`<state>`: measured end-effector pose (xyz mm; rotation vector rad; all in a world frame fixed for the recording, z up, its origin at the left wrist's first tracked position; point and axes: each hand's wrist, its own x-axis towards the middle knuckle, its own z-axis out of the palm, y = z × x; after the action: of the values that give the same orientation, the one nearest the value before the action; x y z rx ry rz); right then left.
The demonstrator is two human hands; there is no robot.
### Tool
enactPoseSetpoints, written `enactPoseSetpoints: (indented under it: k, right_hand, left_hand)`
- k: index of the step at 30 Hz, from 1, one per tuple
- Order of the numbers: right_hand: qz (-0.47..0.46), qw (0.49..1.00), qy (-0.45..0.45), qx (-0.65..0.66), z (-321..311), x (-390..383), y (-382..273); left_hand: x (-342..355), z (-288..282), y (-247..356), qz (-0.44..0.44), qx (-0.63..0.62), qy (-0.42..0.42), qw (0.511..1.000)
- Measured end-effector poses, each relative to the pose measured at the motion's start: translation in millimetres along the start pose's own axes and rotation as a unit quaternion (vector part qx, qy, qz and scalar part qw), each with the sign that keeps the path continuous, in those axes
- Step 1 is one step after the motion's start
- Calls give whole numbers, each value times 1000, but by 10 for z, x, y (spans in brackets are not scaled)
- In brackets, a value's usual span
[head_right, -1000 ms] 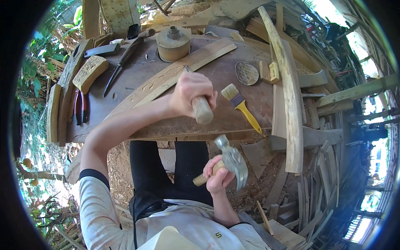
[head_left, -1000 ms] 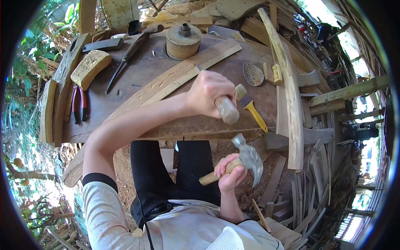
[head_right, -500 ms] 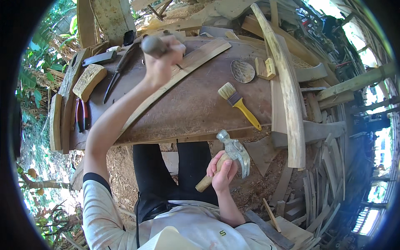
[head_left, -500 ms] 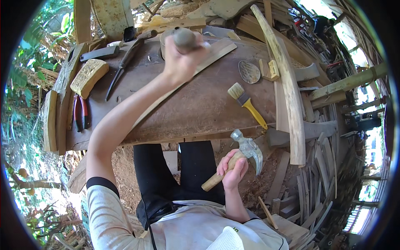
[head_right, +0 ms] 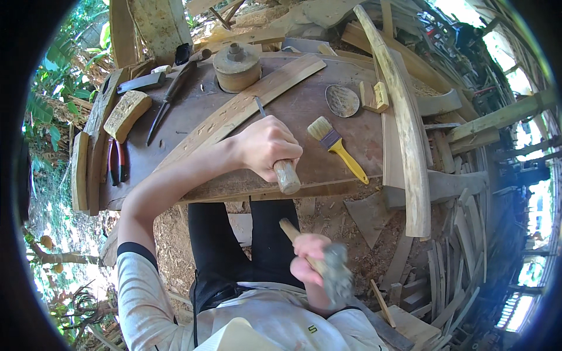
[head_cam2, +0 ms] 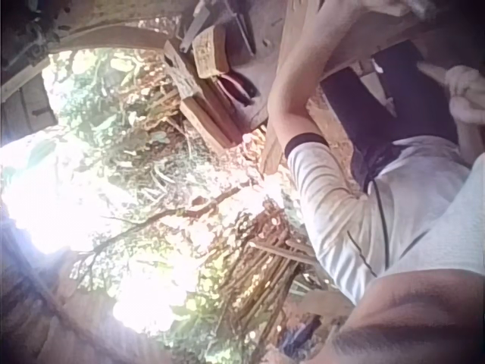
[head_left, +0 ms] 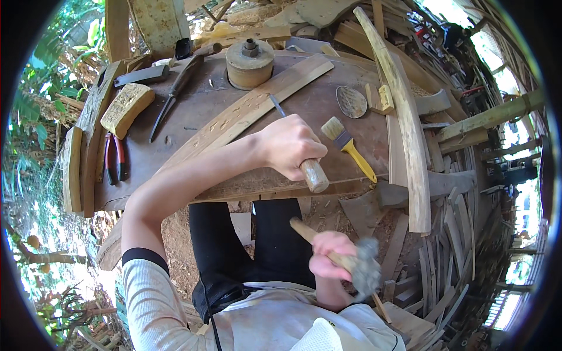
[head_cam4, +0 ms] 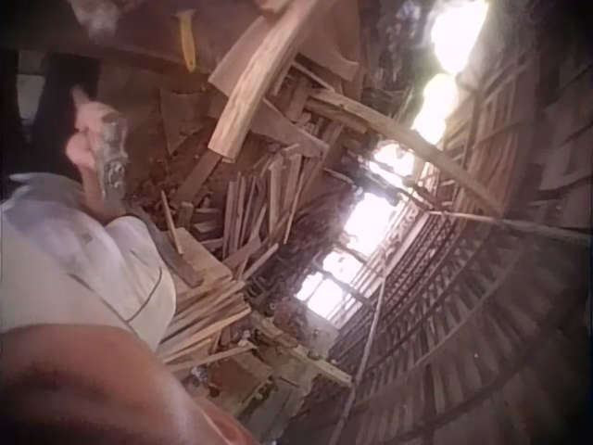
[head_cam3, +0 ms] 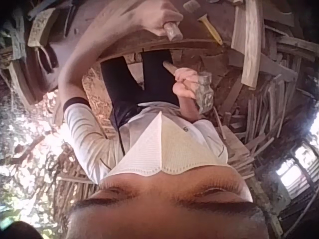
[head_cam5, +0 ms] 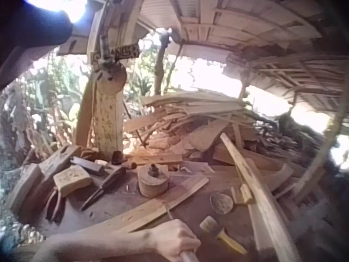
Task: The person uses a hammer and a chisel to carve a long, thin piece of wood on a workbench. After carving, the person picks up a sanding block and smooths the surface of the wood by hand.
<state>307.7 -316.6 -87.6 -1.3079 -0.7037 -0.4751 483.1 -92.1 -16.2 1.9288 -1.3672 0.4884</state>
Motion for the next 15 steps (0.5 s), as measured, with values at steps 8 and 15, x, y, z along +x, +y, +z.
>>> enactPoseSetpoints:
  k: [8, 15]
  right_hand:
    - [127, 991, 29, -11, 149, -160, 84]
    - [68, 989, 122, 40, 176, -284, 198]
  left_hand:
    - [-63, 128, -23, 20, 53, -55, 997]
    - [-59, 177, -65, 27, 65, -85, 994]
